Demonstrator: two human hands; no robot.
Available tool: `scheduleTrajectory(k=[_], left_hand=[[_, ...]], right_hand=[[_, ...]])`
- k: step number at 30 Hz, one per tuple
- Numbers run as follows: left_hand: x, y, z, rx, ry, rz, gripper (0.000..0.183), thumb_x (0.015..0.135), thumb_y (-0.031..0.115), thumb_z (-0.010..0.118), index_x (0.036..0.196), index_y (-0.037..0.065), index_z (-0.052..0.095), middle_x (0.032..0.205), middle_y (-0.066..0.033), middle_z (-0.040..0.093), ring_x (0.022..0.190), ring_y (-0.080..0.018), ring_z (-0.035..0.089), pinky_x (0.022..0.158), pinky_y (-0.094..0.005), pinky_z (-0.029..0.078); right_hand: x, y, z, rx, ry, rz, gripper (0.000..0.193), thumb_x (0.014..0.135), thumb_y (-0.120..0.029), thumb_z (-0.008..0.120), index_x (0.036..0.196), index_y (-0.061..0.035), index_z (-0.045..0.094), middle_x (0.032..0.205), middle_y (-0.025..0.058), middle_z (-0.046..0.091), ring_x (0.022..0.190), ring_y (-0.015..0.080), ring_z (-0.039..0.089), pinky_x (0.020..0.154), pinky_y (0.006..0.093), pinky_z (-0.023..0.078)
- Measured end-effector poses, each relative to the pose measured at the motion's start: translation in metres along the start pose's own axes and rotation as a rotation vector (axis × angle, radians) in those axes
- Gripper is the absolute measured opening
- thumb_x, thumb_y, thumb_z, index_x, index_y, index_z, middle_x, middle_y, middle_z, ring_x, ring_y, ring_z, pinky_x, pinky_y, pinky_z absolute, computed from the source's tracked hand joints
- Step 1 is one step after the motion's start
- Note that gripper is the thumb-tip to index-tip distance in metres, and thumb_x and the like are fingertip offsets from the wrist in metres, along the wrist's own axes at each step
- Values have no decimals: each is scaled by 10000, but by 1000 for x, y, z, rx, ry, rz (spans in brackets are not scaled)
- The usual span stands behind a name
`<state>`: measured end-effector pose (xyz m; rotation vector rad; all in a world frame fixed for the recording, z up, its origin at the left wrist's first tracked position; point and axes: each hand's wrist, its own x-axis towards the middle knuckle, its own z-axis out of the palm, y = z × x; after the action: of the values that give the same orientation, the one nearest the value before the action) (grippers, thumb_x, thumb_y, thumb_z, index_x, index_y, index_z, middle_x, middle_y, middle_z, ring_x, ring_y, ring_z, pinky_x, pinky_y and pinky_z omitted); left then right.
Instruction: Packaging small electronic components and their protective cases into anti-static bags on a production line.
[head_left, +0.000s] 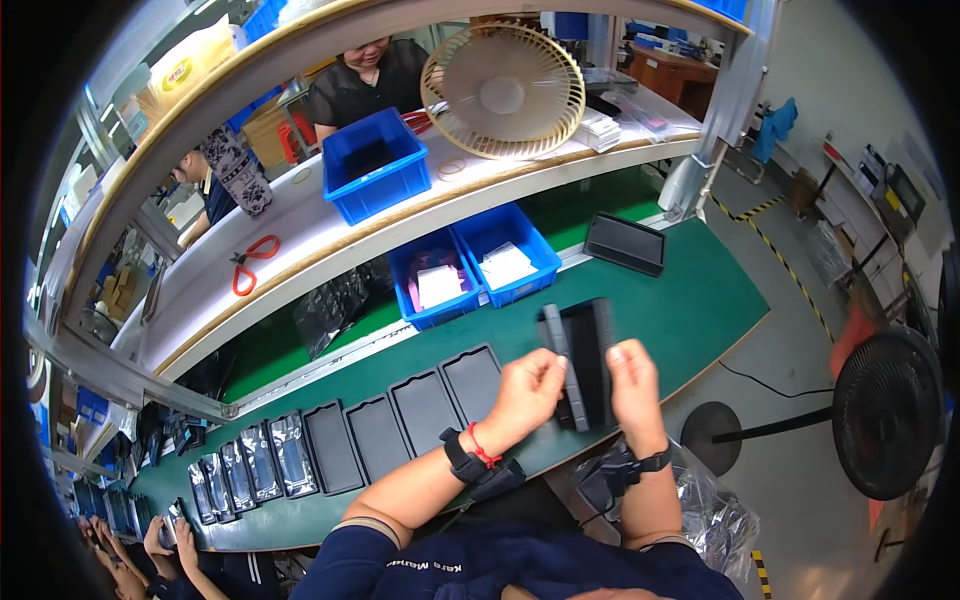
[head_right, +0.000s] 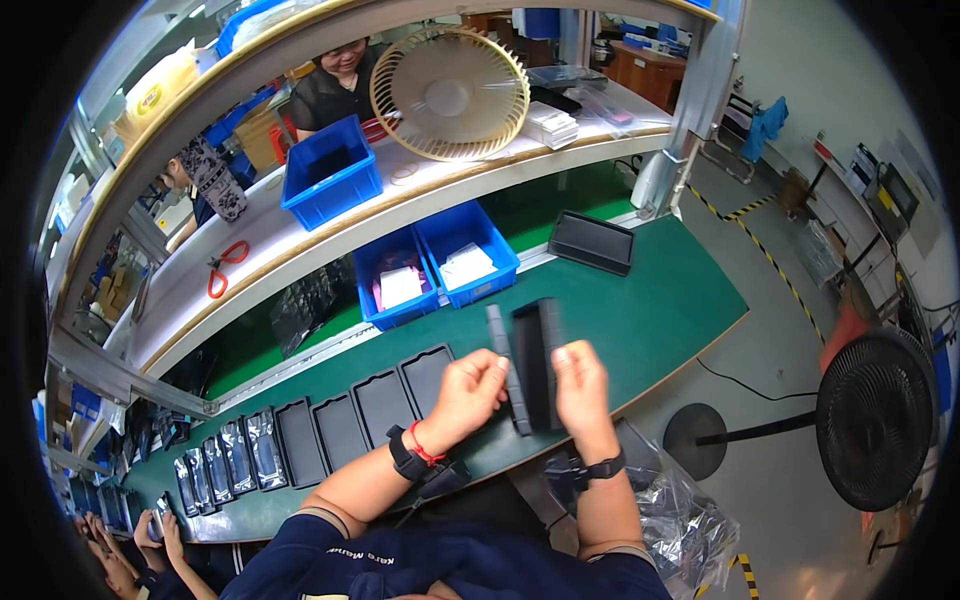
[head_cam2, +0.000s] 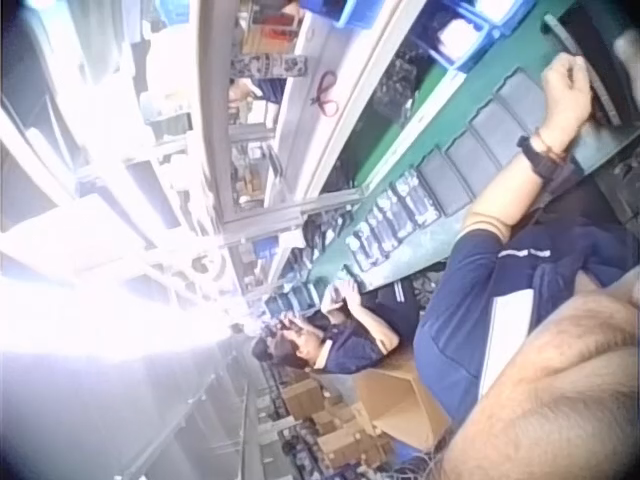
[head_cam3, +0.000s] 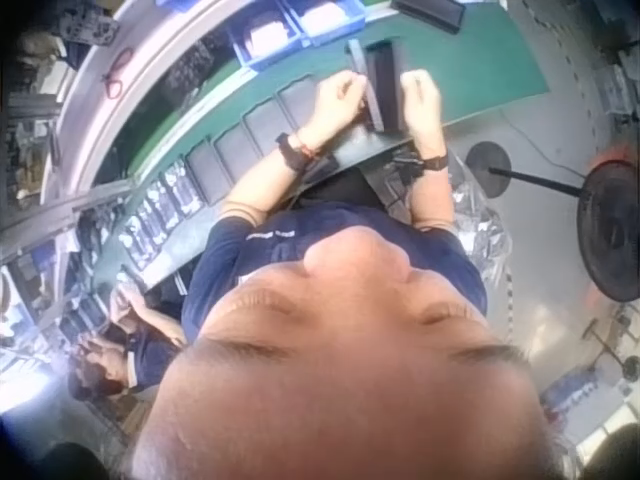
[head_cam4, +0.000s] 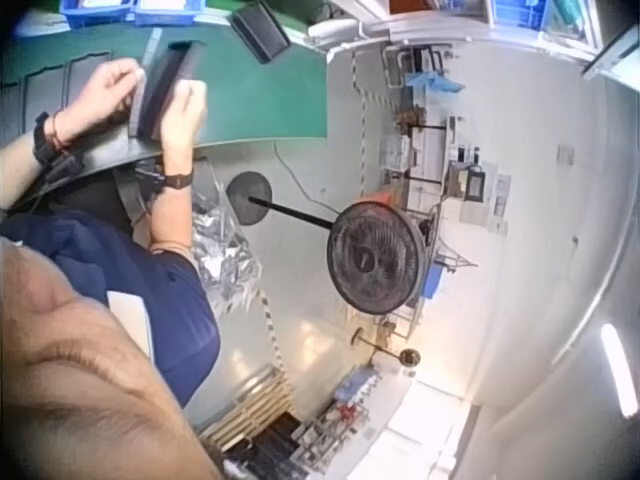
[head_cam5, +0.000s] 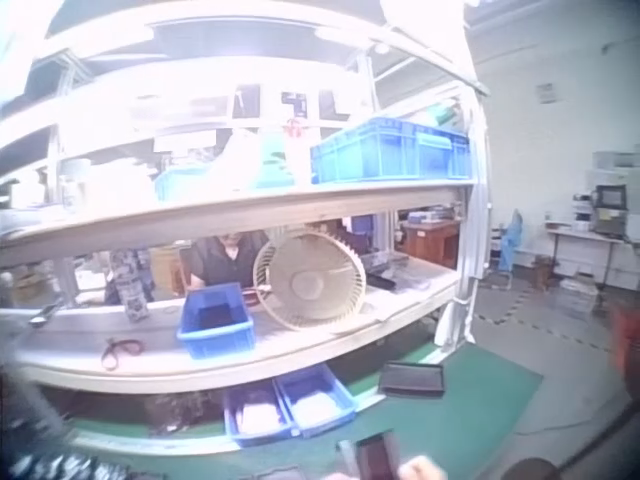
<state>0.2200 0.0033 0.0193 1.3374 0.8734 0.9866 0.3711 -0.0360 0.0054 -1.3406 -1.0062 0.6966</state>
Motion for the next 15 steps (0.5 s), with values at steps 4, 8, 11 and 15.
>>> scheduleTrajectory(k=[4, 8, 11, 15], left_hand=[[25, -8, -10, 233, -39, -137, 251, 869, 169, 578, 686, -2, 600, 527, -37, 543, 475, -100, 502, 459, -277, 400], [49, -41, -14, 599, -193, -147, 304, 910, 233, 558, 709, 11, 608, 593, -22, 585, 498, -65, 537, 441, -219, 426], [49, -19, 16, 337, -263, 118, 305, 927, 317, 549, 868, 28, 624, 637, -12, 610, 542, -66, 538, 507, -226, 439], [56, -12, 48, 54, -293, 96, 298, 944, 276, 530, 716, 88, 486, 583, 2, 536, 461, -46, 475, 417, -205, 381]], right_hand=[[18, 19, -57, 143, 109, 51, 203, 951, -148, 511, 767, -62, 496, 689, -82, 414, 623, 25, 330, 547, 201, 310], [15, -3, -41, -217, 94, -38, 196, 934, -143, 514, 773, -33, 505, 658, -39, 428, 628, 58, 391, 575, 234, 363], [14, -5, -32, -308, 82, -150, 179, 932, -138, 499, 800, -18, 495, 699, 32, 460, 653, 122, 430, 599, 279, 387], [18, -3, -22, -297, 87, -232, 174, 922, -120, 507, 793, -6, 486, 688, 95, 479, 641, 180, 478, 599, 322, 412]])
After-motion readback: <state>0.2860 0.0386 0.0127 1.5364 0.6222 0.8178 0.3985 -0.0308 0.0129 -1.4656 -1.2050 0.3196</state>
